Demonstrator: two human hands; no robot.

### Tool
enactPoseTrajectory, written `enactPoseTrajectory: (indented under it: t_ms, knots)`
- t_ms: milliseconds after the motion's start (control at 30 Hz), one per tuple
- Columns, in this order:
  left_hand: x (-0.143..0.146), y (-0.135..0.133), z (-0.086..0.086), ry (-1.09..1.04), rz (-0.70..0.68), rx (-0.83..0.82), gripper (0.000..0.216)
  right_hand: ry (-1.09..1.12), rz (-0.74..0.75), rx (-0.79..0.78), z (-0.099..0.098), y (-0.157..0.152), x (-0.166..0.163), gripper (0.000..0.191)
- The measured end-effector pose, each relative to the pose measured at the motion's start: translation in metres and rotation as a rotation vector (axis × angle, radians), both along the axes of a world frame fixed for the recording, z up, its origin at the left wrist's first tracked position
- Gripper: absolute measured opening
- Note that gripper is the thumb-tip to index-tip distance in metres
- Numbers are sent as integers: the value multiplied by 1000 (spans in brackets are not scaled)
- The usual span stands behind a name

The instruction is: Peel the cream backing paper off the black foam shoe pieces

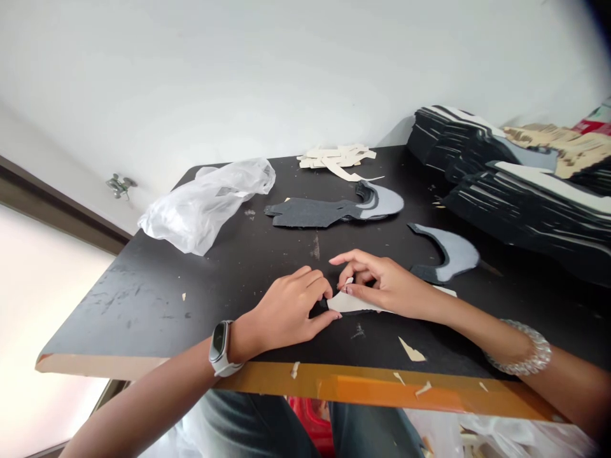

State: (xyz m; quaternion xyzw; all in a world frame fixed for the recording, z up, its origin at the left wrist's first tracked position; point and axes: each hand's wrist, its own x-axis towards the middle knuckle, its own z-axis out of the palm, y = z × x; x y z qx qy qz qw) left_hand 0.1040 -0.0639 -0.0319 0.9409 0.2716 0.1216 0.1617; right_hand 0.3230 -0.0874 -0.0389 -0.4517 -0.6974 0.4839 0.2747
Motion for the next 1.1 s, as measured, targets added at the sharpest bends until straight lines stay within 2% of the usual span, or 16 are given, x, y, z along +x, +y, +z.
enactPoseTrajectory:
  t_ms: [233, 533, 933, 1100]
  knots:
    - [0, 0, 0, 6, -6, -6, 18, -67, -18, 39, 3, -1, -2, 36]
    - [0, 2, -3, -9, -36, 12, 9, -237, -52, 227, 5, -7, -10, 27]
    - [-1, 5, 1, 48, -107, 69, 21, -298, -38, 375, 2, -11, -13, 22]
    - [-3, 6, 1, 65, -125, 77, 23, -346, 26, 408, 5, -9, -10, 24]
